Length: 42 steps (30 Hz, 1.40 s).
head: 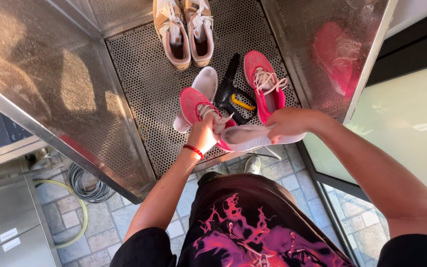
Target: Clean shoes and insoles using a high-pressure air gun inside a cleaning booth.
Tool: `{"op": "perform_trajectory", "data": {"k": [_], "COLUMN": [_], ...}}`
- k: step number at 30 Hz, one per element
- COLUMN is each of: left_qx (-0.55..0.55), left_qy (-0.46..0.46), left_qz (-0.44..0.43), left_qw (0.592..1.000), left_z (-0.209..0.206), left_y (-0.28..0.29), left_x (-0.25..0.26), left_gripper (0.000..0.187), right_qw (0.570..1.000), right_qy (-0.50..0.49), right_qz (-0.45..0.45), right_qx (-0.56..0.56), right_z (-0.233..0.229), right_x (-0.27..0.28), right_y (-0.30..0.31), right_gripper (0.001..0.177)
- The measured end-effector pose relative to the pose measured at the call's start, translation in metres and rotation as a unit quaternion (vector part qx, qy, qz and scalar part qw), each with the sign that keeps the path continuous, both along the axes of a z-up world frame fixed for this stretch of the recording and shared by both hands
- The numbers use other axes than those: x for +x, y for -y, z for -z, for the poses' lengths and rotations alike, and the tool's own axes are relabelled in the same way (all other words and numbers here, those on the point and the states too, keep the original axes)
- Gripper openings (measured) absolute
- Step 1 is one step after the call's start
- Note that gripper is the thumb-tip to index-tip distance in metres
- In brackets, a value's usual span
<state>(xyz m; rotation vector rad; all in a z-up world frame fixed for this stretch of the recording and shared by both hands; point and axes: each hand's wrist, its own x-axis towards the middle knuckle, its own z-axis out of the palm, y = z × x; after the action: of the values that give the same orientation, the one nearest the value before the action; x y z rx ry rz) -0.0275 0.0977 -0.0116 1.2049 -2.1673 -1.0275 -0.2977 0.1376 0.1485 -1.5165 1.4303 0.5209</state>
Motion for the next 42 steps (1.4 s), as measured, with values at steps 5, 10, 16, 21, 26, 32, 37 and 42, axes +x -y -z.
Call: {"op": "perform_trajectory", "data": {"k": [5, 10, 16, 21, 26, 32, 37, 42], "left_qx": [-0.022, 0.025, 0.079, 0.097, 0.127, 0.186, 0.142, 0.134], "left_qy": [0.038, 0.148, 0.111, 0.134, 0.048, -0.013, 0.009, -0.036], "left_qz": [0.085, 0.101, 0.153, 0.296, 0.257, 0.177, 0.138, 0.070], "left_qw": [0.995, 0.984, 0.979, 0.941, 0.957, 0.966, 0.980, 0.988], "left_z": [0.020, 0.003, 0.017, 0.029, 0.023, 0.030, 0.036, 0.012], "left_y": [0.001, 0.005, 0.020, 0.034, 0.034, 0.019, 0.017, 0.006], "left_x": [-0.004, -0.016, -0.013, -0.026, -0.025, -0.015, -0.013, -0.013], "left_gripper": [0.021, 0.022, 0.024, 0.023, 0.022, 0.019, 0.017, 0.020], "right_qw": [0.995, 0.984, 0.990, 0.977, 0.949, 0.964, 0.958, 0.962], "right_qy": [-0.049, -0.137, -0.121, -0.168, -0.158, -0.098, -0.103, -0.139], "right_qz": [-0.063, -0.109, -0.054, -0.121, -0.168, -0.133, -0.048, 0.016], "right_qx": [-0.055, -0.023, -0.054, -0.055, -0.215, -0.209, -0.264, -0.234], "right_z": [0.008, 0.025, 0.041, 0.033, 0.067, 0.092, 0.127, 0.071], "right_x": [0.033, 0.069, 0.058, 0.075, 0.074, 0.075, 0.093, 0.090], "right_y": [-0.018, -0.031, -0.035, -0.029, -0.038, -0.020, -0.035, -0.032], "right_gripper": [0.066, 0.106, 0.096, 0.044, 0.020, 0.031, 0.053, 0.070]}}
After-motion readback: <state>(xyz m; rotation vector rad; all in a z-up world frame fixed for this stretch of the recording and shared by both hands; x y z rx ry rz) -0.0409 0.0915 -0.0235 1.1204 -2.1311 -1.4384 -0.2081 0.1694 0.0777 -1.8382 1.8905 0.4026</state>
